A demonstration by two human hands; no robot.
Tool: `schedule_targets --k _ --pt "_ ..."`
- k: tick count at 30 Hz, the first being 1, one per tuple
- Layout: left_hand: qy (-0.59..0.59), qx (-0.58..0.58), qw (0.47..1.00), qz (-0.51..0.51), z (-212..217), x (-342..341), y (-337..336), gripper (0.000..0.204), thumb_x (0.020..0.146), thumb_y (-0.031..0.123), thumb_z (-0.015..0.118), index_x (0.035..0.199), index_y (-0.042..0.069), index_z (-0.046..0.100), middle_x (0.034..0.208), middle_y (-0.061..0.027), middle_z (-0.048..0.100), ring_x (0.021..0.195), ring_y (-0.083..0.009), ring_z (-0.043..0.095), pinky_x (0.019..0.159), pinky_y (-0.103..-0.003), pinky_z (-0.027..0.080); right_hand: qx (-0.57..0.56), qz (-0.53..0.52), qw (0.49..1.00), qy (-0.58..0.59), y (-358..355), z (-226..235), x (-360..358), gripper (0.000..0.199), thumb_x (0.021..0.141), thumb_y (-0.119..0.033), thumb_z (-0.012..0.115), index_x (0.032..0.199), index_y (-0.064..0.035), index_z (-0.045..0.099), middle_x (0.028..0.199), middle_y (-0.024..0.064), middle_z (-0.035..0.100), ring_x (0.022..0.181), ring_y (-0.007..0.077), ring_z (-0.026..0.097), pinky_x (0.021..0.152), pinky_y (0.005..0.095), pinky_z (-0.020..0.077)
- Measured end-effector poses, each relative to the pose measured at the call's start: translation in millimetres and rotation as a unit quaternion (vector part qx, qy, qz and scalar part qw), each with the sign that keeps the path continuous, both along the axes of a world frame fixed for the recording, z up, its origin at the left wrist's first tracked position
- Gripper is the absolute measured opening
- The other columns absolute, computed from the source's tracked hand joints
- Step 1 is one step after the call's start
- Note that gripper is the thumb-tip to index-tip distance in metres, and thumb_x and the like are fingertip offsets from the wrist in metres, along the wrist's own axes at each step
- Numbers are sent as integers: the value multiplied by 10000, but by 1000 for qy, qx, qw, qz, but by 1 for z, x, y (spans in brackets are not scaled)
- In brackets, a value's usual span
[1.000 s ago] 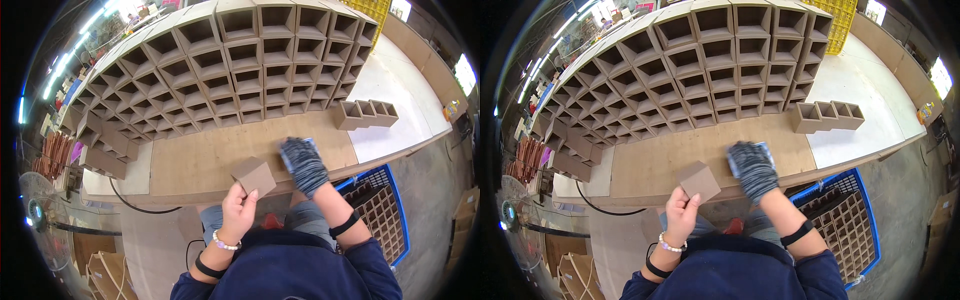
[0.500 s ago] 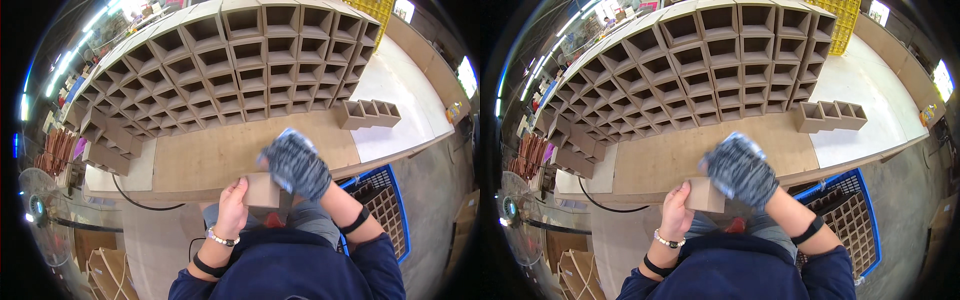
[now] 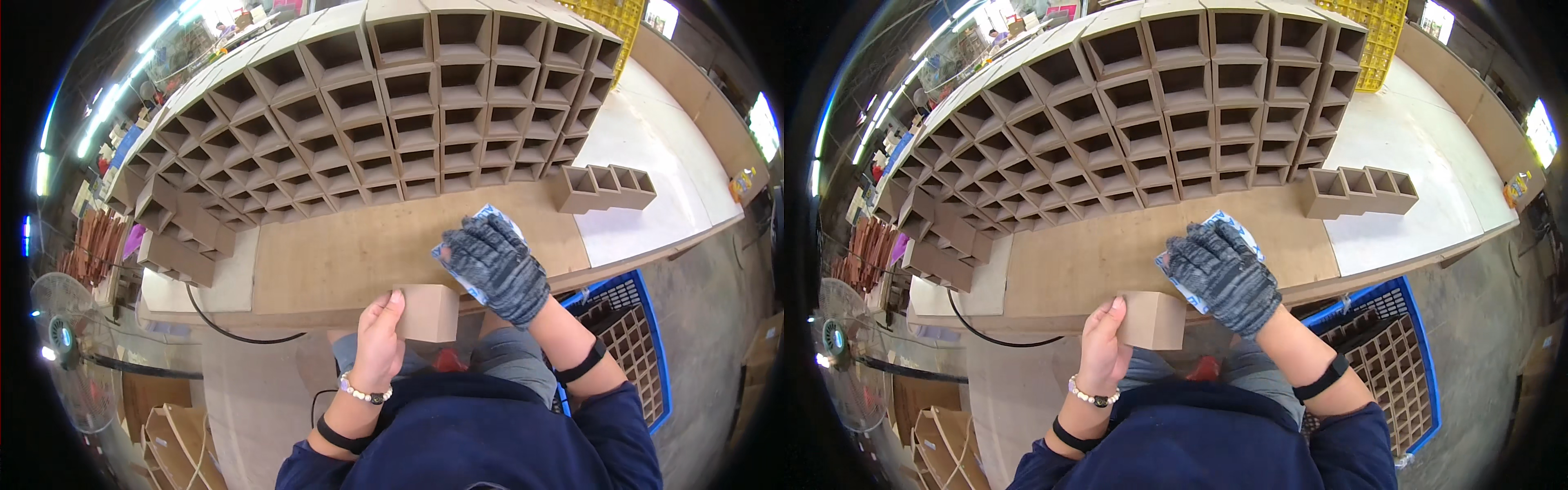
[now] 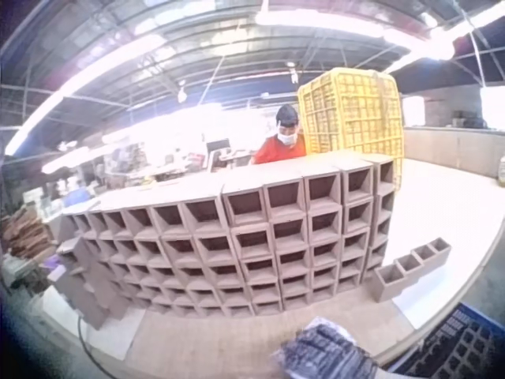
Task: Sanding the edges and surfaces of small wooden box components.
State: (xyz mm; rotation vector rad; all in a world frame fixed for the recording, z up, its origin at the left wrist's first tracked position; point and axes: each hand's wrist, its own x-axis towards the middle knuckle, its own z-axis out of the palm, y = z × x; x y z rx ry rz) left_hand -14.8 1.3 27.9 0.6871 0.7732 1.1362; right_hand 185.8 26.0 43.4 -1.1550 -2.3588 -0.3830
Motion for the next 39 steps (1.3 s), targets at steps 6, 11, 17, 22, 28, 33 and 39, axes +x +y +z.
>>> schedule_targets --k 6,11,17,22,28,33,39 --pt "-28 -26 998 -49 -2 -10 8 280 926 216 470 1014 -34 559 938 -90 629 851 -150 600 786 -272 458 -58 156 985 45 -50 9 -20 376 824 -240 500 1196 -192 521 1254 51 493 1221 249 417 1066 453 239" --pt "-19 -37 999 -31 -4 -1 3 291 925 226 470 1002 -38 565 936 -95 631 814 -153 607 743 -279 477 -4 -24 1000 -16 -3 11 -6 316 814 -195 488 1109 -125 573 1121 80 570 1080 254 511 954 433 359" --pt "-49 -41 997 -33 -5 -9 7 285 926 223 464 998 -32 567 918 -98 633 812 -162 606 743 -288 473 -60 149 986 34 -51 16 -25 408 815 -260 497 1210 -160 518 1244 80 509 1209 262 426 1058 479 238" --pt "-89 -32 993 -77 -7 -5 3 285 934 223 446 1004 -27 564 920 -93 631 840 -168 603 778 -302 465 -82 12 996 43 -8 10 -14 343 779 -247 523 1101 -141 575 1114 80 577 1097 273 502 982 450 330" --pt "-79 -49 995 -34 -11 -12 8 295 935 225 446 1032 -26 565 961 -100 628 878 -169 600 799 -305 461 -68 73 993 55 -47 14 -24 394 811 -246 487 1192 -153 525 1249 78 500 1207 265 426 1045 459 263" --pt "-89 -67 993 -30 -4 -4 5 297 933 222 448 1039 -33 558 990 -113 621 903 -184 597 806 -312 463 -125 12 992 6 -23 18 -20 435 812 -231 493 1233 -118 491 1206 97 519 1148 266 467 1003 444 309" --pt "-88 19 994 -60 -3 -8 3 273 869 127 555 1084 -40 540 1039 -111 614 943 -177 590 851 -315 451 -33 6 976 217 -21 8 -14 427 797 -117 506 1222 -78 492 1142 141 544 1062 294 521 965 444 355"
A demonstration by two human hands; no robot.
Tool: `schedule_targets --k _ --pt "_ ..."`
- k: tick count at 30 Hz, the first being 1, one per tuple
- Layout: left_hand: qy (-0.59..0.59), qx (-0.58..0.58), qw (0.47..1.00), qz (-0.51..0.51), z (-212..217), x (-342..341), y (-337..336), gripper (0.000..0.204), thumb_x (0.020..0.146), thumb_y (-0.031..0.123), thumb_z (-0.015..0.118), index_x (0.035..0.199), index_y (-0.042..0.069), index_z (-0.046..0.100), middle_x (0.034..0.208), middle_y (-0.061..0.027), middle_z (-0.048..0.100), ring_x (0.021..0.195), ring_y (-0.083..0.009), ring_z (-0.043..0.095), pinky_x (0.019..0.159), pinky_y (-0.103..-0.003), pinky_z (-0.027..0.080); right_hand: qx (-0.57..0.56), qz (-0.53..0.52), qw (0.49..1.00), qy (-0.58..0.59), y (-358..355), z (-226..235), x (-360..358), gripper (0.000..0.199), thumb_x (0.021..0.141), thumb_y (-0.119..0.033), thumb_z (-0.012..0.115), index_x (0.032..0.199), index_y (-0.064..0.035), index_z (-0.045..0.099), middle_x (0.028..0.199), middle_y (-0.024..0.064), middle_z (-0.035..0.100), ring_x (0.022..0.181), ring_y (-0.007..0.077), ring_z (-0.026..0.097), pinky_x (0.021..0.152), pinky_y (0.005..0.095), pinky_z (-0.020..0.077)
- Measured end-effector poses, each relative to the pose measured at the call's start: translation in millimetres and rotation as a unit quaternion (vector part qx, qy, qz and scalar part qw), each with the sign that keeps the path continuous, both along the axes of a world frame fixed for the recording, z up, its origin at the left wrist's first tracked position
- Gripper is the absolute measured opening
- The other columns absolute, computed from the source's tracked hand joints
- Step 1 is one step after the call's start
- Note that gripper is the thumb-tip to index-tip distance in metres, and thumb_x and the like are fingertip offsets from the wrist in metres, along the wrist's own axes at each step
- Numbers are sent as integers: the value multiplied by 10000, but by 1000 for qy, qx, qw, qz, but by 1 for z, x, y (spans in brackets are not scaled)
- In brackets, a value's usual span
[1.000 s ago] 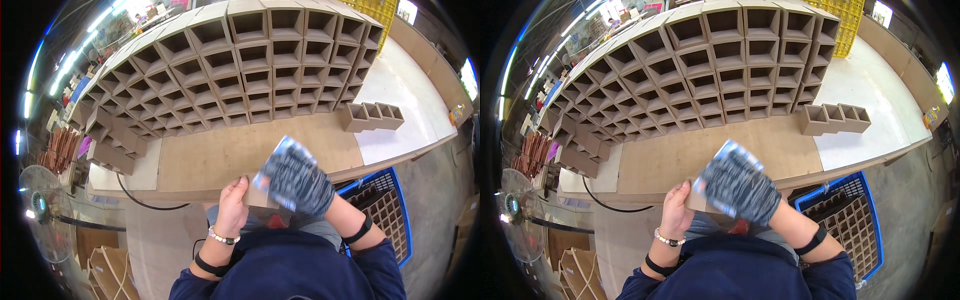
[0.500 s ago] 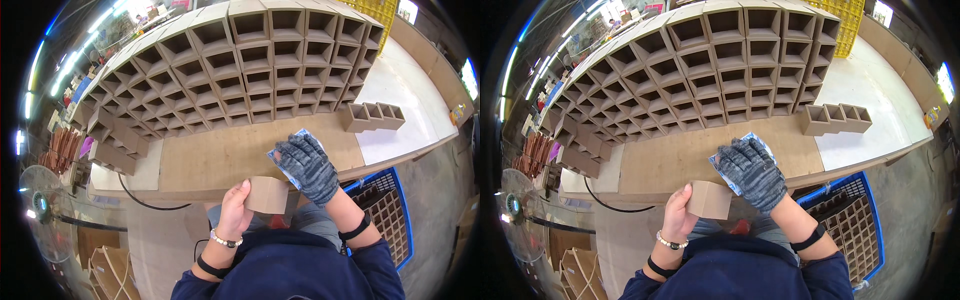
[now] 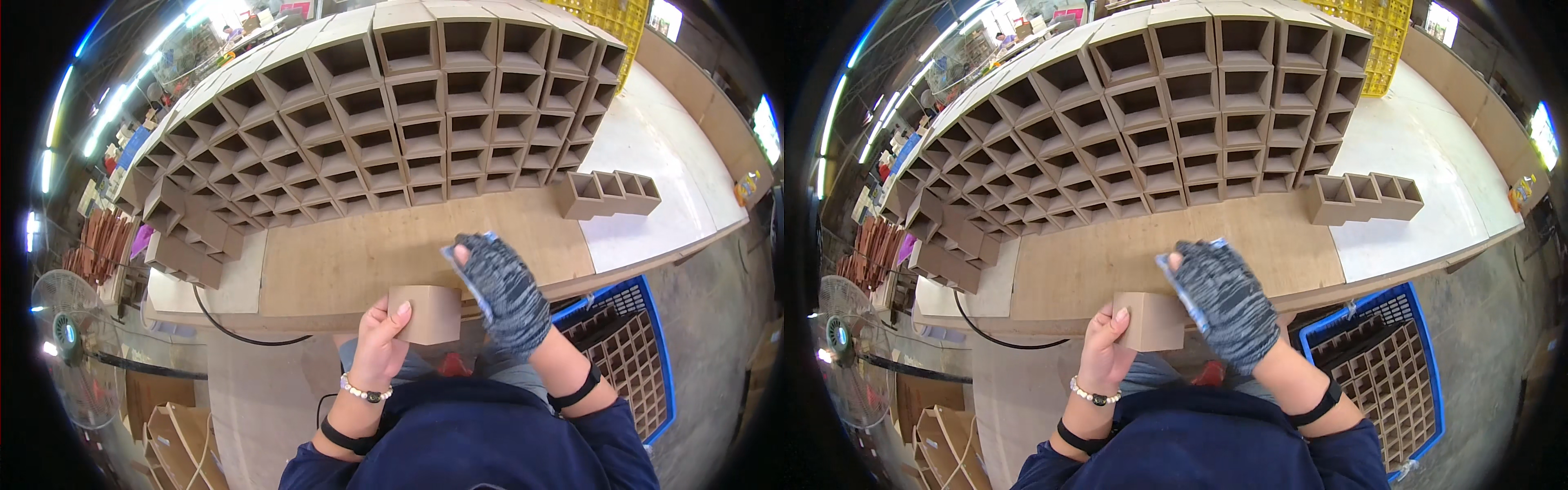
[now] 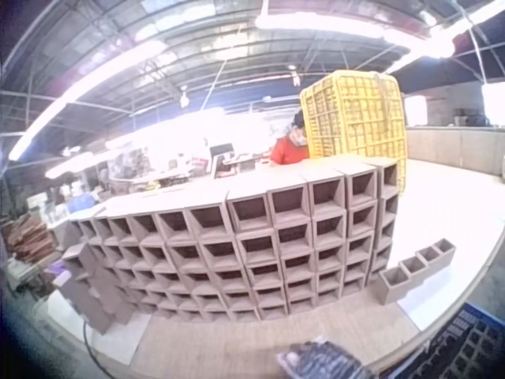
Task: Sanding the edges and surfaces of small wooden box components.
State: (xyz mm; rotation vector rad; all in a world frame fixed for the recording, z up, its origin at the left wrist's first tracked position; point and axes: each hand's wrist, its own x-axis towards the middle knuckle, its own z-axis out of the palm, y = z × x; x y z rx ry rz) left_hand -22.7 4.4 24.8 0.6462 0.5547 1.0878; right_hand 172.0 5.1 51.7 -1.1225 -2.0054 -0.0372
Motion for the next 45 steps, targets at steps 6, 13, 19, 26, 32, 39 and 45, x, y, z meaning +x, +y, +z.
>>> schedule_targets --k 6,13,19,26,32,39,45 --pt "-25 43 998 -29 -3 -2 0 347 834 113 606 1128 -38 502 1069 -111 599 978 -181 575 887 -317 434 -43 75 996 -35 -12 -6 -17 465 792 -124 512 1252 -88 460 1208 155 508 1132 298 480 981 449 343" --pt "4 93 996 4 0 -5 -1 396 801 136 656 1128 -22 497 1097 -108 585 1008 -177 558 898 -320 425 -49 19 999 8 -13 12 -10 453 812 -114 477 1257 -45 436 1210 167 501 1141 300 474 1006 436 320" --pt "-16 113 993 -5 3 -5 -2 402 776 116 681 1116 -15 510 1108 -103 581 1019 -174 553 892 -318 427 -54 48 997 2 -9 -10 -17 398 829 -123 451 1221 -69 485 1177 161 526 1127 273 488 998 433 331" --pt "10 148 989 24 2 -10 -3 405 769 85 682 1122 -11 508 1092 -94 590 1011 -165 557 876 -300 437 -37 -12 998 49 -15 11 -15 381 831 -144 475 1199 -48 490 1172 148 530 1101 304 500 1000 432 330" --pt "49 170 983 48 5 -9 -4 359 770 64 675 1095 5 533 1043 -81 614 954 -143 580 844 -292 462 -34 56 997 -33 -6 7 -19 369 820 -148 495 1178 -57 496 1102 149 551 1050 305 523 975 436 353" --pt "82 193 976 52 6 -11 -2 356 768 50 671 1093 2 534 1034 -72 618 941 -124 573 832 -263 446 7 23 1000 -10 -17 14 -15 372 819 -132 499 1186 -71 494 1125 152 548 1046 311 523 964 438 359" --pt "58 200 977 45 7 -12 -3 370 766 55 676 1100 4 525 1045 -71 611 948 -123 570 830 -263 448 -33 -43 993 -108 8 -15 -5 428 785 -83 507 1210 -48 477 1177 159 522 1089 310 500 969 440 357"
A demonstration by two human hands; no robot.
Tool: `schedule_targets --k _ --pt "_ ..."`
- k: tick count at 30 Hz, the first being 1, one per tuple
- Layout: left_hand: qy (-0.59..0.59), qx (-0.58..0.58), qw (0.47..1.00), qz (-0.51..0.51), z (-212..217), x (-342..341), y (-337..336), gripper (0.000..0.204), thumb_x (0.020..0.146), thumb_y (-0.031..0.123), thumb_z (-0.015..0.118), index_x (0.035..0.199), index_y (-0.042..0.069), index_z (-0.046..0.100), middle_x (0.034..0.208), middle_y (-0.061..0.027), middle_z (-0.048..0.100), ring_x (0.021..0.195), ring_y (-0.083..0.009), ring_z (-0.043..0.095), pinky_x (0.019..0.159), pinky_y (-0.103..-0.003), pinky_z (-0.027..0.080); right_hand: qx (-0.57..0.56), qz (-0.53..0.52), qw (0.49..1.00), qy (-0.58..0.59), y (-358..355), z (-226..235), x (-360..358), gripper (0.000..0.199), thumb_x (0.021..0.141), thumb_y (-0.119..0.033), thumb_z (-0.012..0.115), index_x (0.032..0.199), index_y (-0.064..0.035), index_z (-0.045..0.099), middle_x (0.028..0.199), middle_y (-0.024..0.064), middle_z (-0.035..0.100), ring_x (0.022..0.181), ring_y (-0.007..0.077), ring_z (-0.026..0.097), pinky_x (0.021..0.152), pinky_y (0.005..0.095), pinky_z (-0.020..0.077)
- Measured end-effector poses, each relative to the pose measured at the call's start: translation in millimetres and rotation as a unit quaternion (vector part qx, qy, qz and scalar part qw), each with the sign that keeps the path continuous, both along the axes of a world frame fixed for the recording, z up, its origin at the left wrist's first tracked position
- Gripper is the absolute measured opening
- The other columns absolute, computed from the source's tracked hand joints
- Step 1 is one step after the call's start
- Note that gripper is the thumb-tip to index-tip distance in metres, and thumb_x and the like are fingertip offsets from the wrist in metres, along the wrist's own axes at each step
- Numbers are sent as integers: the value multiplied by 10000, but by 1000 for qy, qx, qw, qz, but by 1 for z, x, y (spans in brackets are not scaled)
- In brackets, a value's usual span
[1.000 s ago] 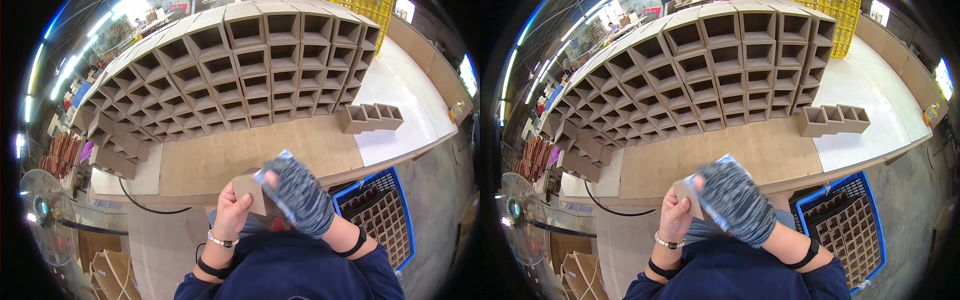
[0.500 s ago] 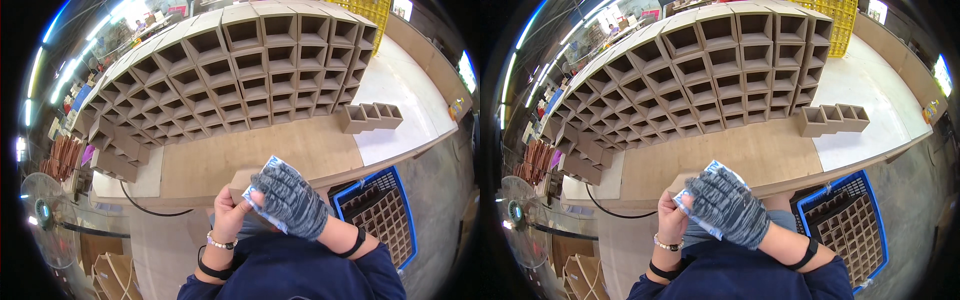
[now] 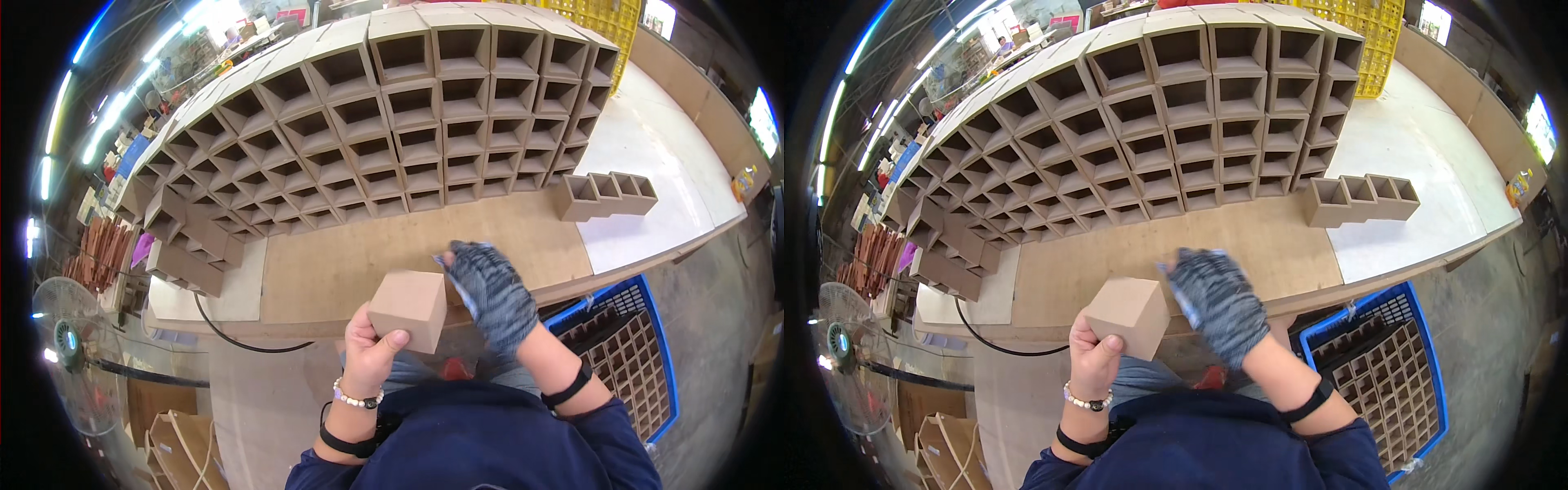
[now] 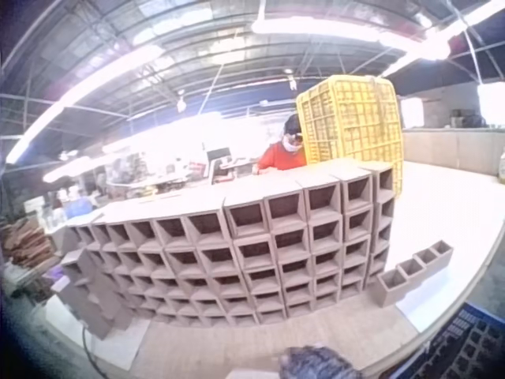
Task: Sanding the edges and surfaces of small wooden box components.
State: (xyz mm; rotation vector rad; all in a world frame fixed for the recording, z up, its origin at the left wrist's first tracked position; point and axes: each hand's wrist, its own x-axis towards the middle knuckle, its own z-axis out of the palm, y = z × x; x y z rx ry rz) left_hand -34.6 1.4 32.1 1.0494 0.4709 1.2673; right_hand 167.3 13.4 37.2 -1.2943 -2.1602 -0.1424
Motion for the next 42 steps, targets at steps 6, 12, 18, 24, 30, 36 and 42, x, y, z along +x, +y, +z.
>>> schedule_targets --k 6,12,18,24,30,36,42 --pt "-43 -16 999 6 0 4 3 356 779 48 656 1105 7 521 1067 -85 602 980 -149 568 859 -294 445 2 33 986 164 -11 1 0 530 752 20 464 1277 -27 409 1191 208 503 1085 352 500 974 462 355" --pt "-132 -88 986 -45 -9 12 1 445 864 339 569 1132 -10 506 1155 -105 555 1070 -194 529 934 -335 400 43 136 972 188 -22 16 -8 638 669 95 451 1296 -8 388 1198 218 502 1116 369 482 985 438 358" --pt "-201 -249 940 -121 -18 17 -6 521 908 444 418 1141 -13 509 1125 -107 571 1009 -199 558 891 -330 424 -33 80 966 243 -27 2 -12 484 840 -5 462 1314 -20 369 1269 183 472 1178 299 462 1004 382 335" --pt "-150 -234 926 -255 -8 14 -3 424 877 280 458 1147 -45 487 1166 -141 547 1079 -225 523 938 -362 380 23 23 950 309 -3 -28 10 543 808 40 509 1324 -14 352 1293 180 444 1173 261 466 988 335 358" --pt "-167 -191 957 -141 4 16 5 349 873 98 497 1195 -23 439 1183 -122 534 1110 -207 509 975 -337 361 25 -50 940 335 -21 14 7 666 730 149 346 1370 -18 264 1341 206 378 1213 296 421 1001 344 335" --pt "-167 -245 954 -38 1 34 -1 313 885 126 524 1183 36 489 1197 -68 540 1112 -191 507 978 -335 363 125 -24 990 63 -31 13 -29 474 810 -10 504 1265 30 375 1178 252 472 1066 385 486 938 451 380" --pt "-254 -191 944 -85 0 29 -5 295 854 70 559 1147 76 530 1185 -50 552 1107 -179 509 980 -339 361 7 -137 991 -2 -10 -42 -5 458 840 -53 450 1279 44 359 1237 251 439 1135 389 442 983 464 333"
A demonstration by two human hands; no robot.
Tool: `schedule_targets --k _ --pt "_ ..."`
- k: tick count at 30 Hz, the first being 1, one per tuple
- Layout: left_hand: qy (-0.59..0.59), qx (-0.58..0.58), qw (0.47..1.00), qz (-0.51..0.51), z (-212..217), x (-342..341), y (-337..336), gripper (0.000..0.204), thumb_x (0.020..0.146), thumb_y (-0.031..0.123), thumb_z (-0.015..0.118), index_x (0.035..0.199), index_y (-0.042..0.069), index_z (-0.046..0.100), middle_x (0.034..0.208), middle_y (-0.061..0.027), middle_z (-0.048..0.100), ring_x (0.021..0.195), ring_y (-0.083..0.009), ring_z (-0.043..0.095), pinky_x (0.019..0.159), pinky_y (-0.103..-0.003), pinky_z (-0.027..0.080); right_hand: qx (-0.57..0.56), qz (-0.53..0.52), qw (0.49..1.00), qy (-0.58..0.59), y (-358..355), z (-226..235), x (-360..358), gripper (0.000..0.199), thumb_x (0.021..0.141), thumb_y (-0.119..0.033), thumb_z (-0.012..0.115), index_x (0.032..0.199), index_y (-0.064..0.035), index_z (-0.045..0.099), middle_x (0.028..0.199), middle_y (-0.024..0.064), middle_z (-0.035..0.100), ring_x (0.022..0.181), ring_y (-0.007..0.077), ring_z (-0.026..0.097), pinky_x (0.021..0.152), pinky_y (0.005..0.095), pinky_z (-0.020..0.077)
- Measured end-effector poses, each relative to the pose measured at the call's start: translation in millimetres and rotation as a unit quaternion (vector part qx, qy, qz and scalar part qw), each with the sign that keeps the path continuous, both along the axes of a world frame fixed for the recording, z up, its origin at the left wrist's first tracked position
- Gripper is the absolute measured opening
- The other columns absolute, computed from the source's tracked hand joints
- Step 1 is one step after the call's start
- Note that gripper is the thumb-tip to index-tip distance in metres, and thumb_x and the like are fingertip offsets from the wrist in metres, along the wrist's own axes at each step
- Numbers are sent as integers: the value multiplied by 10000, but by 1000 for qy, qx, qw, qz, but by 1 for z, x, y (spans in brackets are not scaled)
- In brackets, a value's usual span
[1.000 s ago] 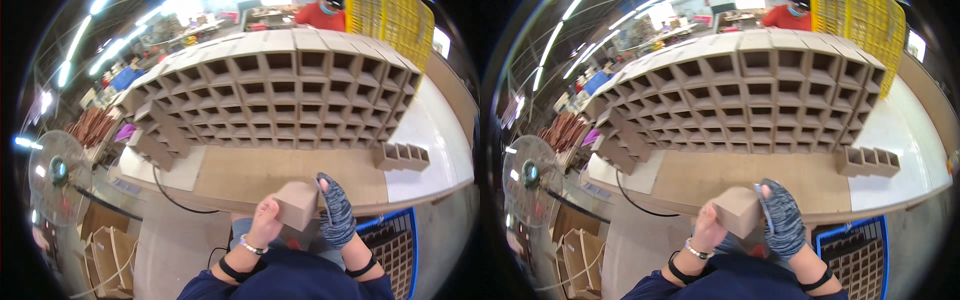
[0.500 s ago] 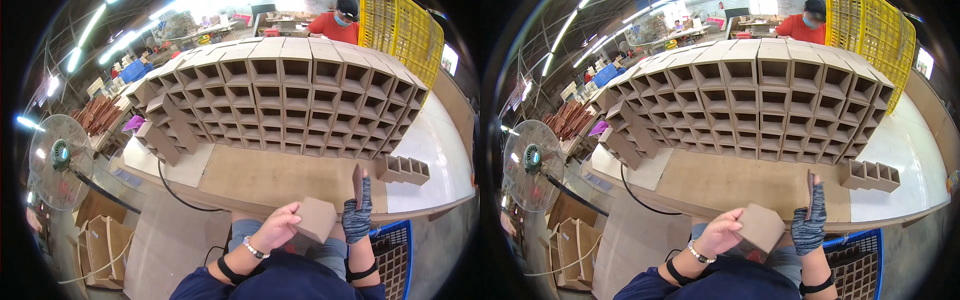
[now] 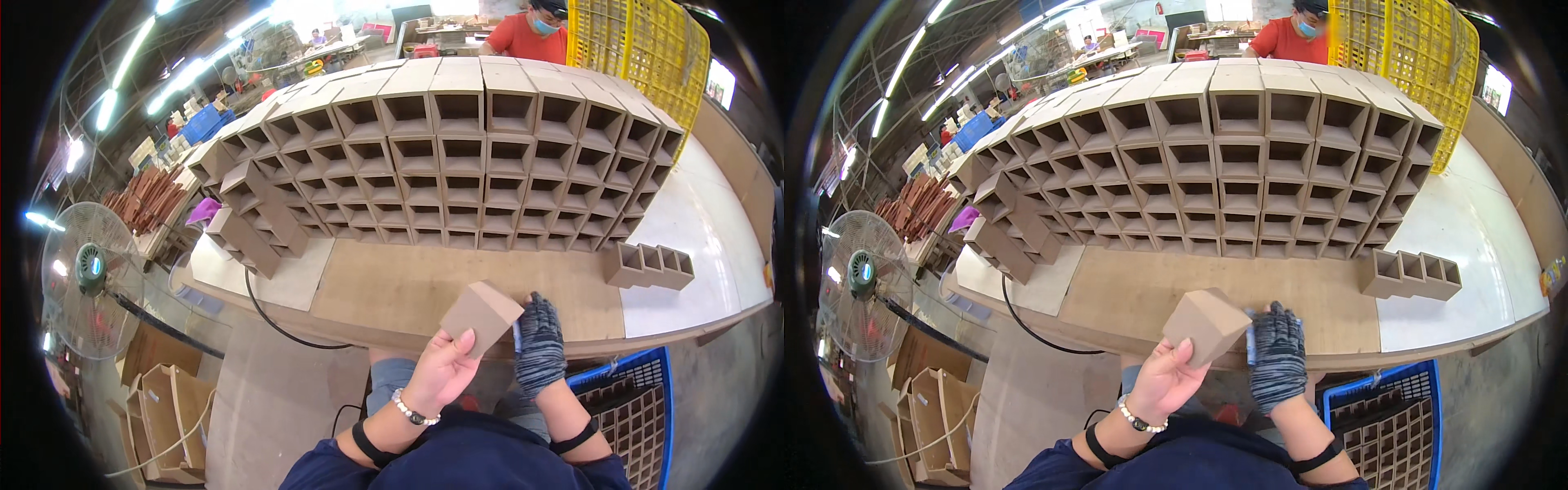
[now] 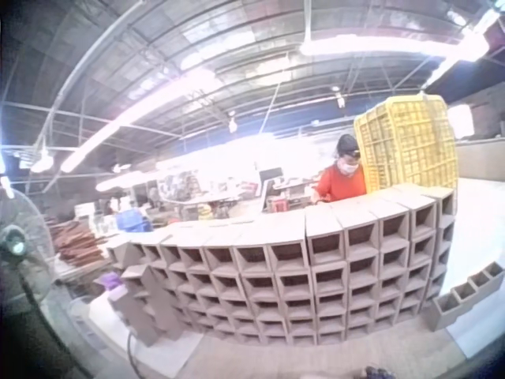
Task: Sanding the edges and surfaces of small wooden box components.
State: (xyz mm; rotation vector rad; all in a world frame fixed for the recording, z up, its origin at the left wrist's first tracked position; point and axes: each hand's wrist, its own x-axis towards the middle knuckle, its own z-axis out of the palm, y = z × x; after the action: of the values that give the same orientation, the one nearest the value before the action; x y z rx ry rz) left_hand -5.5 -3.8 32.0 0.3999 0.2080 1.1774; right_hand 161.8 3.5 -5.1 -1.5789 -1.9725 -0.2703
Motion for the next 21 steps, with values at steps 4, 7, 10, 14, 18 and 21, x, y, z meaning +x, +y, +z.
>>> schedule_targets --k 4,7,10,14,18,21 --pt "45 105 993 3 0 -1 -4 298 849 52 560 1144 83 538 1178 -52 557 1118 -173 500 983 -341 355 6 27 997 71 -8 26 14 539 806 -27 463 1314 59 303 1288 268 389 1199 393 390 1022 450 295" --pt "52 98 994 9 4 2 -2 269 858 32 547 1126 64 544 1148 -46 569 1097 -164 505 974 -344 355 62 78 984 148 -14 51 1 564 798 3 450 1335 36 283 1278 257 409 1186 402 403 1022 436 298" --pt "47 66 997 -17 4 2 -2 278 855 32 552 1132 54 540 1152 -56 567 1097 -167 505 981 -349 348 58 177 959 215 -13 42 -10 547 803 -19 460 1335 -25 332 1235 245 451 1163 386 432 1014 446 310" --pt "73 121 989 -31 15 -11 -5 312 836 33 578 1143 17 526 1157 -88 560 1100 -177 503 968 -353 366 -2 74 992 105 11 3 24 554 775 13 445 1321 -21 354 1250 237 441 1152 368 443 1011 444 323" --pt "197 174 965 -8 19 -30 -3 290 809 4 608 1093 -14 555 1078 -94 601 997 -150 556 883 -307 435 24 115 980 159 4 45 29 653 686 90 446 1324 -6 344 1255 234 440 1156 374 441 1022 445 306" --pt "273 197 942 7 24 -35 -1 245 809 -6 609 1053 -9 582 1021 -68 627 938 -124 574 844 -283 455 49 192 965 171 -9 79 20 613 721 64 457 1318 -35 360 1251 232 445 1150 361 451 1012 452 314"
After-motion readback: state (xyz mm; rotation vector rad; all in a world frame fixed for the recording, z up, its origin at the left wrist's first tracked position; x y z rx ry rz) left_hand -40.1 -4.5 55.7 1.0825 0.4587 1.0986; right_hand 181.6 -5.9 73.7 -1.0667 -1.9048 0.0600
